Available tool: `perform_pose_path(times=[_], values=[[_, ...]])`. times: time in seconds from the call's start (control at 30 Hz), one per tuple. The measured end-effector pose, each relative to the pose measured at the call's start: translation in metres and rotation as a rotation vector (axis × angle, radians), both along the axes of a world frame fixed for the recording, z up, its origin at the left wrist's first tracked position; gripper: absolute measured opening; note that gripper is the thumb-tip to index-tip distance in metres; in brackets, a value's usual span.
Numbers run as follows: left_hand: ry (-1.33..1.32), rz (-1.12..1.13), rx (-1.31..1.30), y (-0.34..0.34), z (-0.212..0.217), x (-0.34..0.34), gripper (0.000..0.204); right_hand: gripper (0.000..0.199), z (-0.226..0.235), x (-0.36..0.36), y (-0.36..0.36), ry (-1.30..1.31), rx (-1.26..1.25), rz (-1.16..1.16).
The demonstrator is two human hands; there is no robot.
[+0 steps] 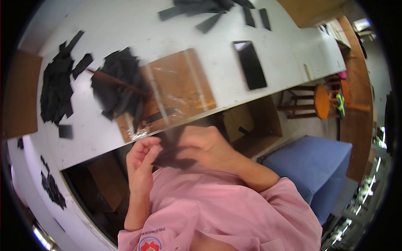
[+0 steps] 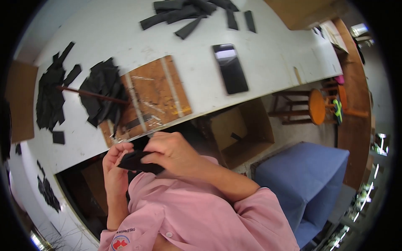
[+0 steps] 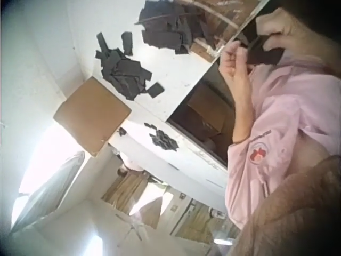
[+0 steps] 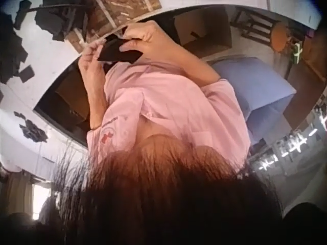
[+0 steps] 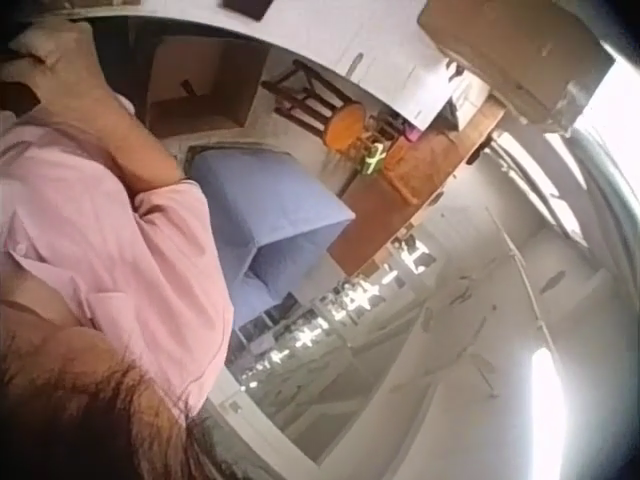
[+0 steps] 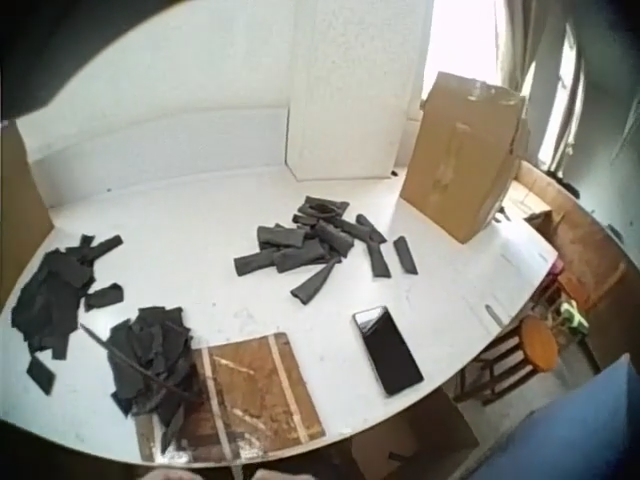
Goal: The person is processing and organizing small black strips on a workbench using a handheld tool.
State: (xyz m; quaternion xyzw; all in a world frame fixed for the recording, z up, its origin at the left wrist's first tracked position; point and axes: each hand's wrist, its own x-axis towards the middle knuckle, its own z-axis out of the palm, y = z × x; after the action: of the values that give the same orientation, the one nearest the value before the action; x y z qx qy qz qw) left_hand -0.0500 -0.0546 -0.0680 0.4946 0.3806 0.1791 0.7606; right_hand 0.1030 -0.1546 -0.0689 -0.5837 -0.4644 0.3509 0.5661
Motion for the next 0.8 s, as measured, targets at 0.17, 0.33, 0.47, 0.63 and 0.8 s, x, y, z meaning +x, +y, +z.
perform_pose_path(times=[0.17, 0.33, 0.47, 0.63, 0.8], values=[[-0.138, -0.156, -0.152, 0.011, 0.018, 0.007, 0.02, 0.015, -0.002, 0.021, -0.002, 0.01, -0.188, 0.218], [-0.044, -0.209, -0.079, 0.024, 0.032, 0.008, 0.019, 0.017, -0.003, 0.025, 0.006, -0.049, -0.198, 0.339], [0.173, -0.382, 0.0, 0.038, 0.038, 0.01, 0.012, 0.017, 0.0, 0.023, 0.015, -0.143, -0.156, 0.433], [0.245, -0.481, 0.039, 0.044, 0.028, 0.001, 0.01, 0.022, 0.007, 0.015, 0.031, -0.713, 0.082, 0.159], [0.02, 0.035, 0.281, 0.01, 0.027, 0.001, 0.009, 0.03, 0.034, -0.016, 0.032, -0.437, 0.06, -0.143]])
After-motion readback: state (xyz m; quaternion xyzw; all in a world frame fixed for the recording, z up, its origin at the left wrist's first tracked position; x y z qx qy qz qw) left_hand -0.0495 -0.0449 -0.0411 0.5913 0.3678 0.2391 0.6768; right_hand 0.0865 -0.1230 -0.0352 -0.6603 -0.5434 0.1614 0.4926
